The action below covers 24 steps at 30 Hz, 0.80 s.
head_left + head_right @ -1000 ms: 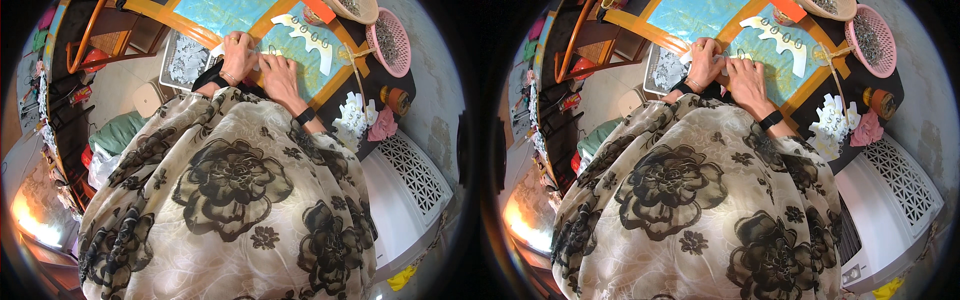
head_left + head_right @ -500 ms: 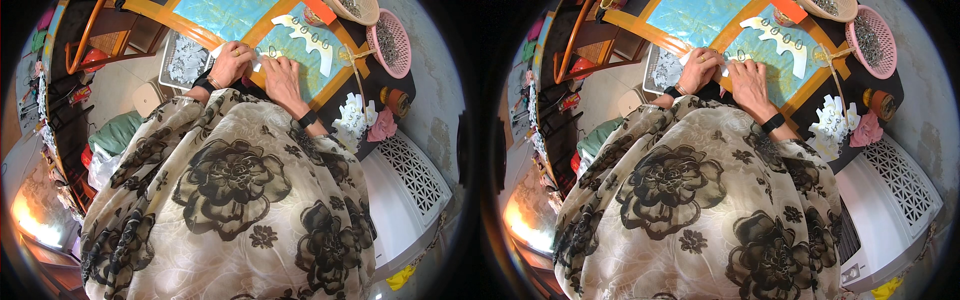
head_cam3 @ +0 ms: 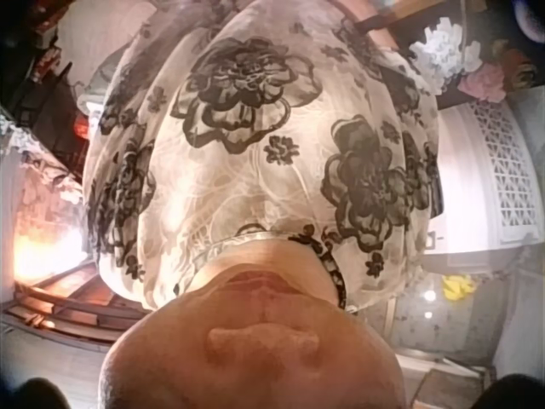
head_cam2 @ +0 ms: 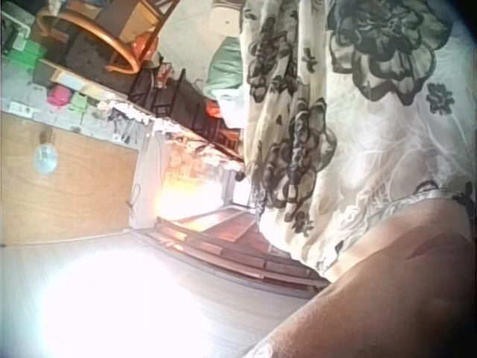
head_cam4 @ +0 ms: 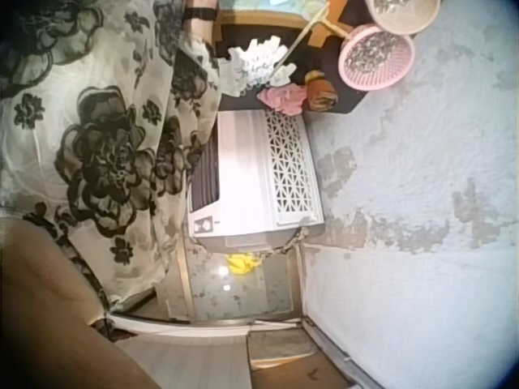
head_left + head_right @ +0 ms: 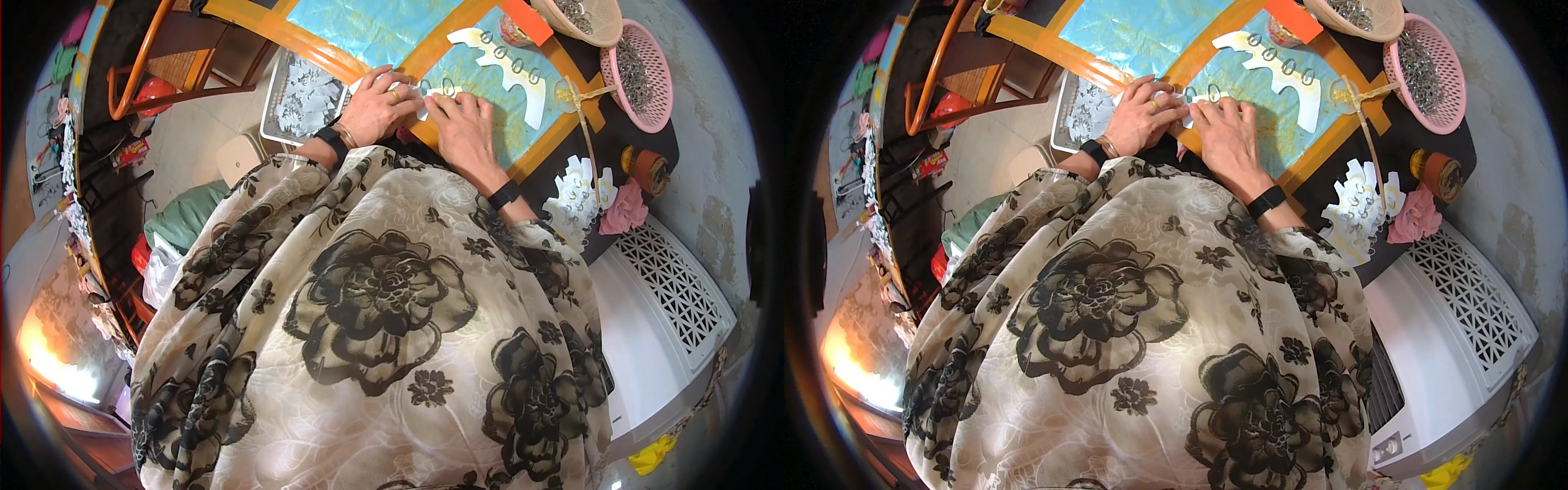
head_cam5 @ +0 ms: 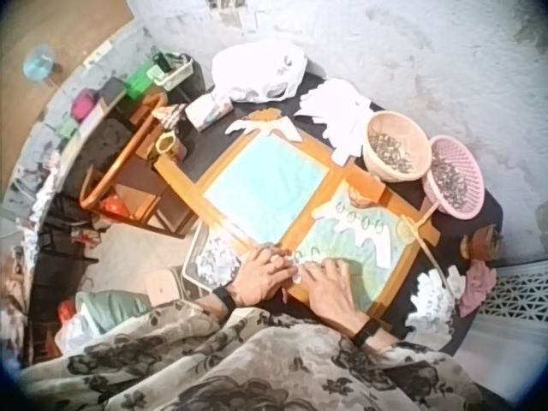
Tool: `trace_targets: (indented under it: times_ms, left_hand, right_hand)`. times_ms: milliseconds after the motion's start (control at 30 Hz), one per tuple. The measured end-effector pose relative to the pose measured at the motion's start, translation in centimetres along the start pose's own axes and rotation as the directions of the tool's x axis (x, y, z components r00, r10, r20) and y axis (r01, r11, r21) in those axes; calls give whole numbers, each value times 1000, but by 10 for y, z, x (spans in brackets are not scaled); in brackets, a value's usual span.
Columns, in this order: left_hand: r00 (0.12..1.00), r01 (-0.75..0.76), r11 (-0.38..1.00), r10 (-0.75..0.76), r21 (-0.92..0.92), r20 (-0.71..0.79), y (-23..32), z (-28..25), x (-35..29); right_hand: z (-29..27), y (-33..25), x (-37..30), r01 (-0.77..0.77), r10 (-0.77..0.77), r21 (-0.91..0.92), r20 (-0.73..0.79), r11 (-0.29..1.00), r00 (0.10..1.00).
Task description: Applying glue and attaching small decorative or functional eyelet pieces to shoe upper components.
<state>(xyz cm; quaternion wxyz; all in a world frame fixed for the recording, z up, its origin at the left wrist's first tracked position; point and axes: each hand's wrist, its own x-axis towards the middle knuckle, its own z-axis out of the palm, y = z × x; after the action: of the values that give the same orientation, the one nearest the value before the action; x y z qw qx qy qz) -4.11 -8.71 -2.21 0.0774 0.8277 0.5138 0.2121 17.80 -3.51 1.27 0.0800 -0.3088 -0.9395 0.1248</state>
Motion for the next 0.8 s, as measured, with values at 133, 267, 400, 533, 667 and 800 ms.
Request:
trace_targets:
  times_ms: [133, 267, 400, 533, 667, 800]
  left_hand:
    - [999, 20, 999, -21, 26, 44, 2, 3, 0]
    - [998, 25, 1000, -25, 10, 53, 4, 2, -3]
    - [998, 38, 999, -36, -31, 52, 7, -5, -3]
    - [998, -10, 999, 7, 52, 59, 7, -4, -14]
    - [997, 29, 995, -35, 92, 66, 14, -7, -21]
    - [995, 45, 999, -46, 17, 92, 14, -10, -18]
  right_hand:
    - [1, 1, 0, 52, -53, -63, -8, 997, 999]
    - [8, -1, -1, 73, -74, -123, -5, 990, 997]
    - [2, -3, -2, 59, -60, -101, -8, 993, 998]
    - [0, -3, -7, 88, -85, -90, 36, 992, 996]
    - [-2, -6, -9, 116, -113, -106, 31, 988, 993]
    - [2, -9, -7, 96, -96, -159, 10, 983, 995]
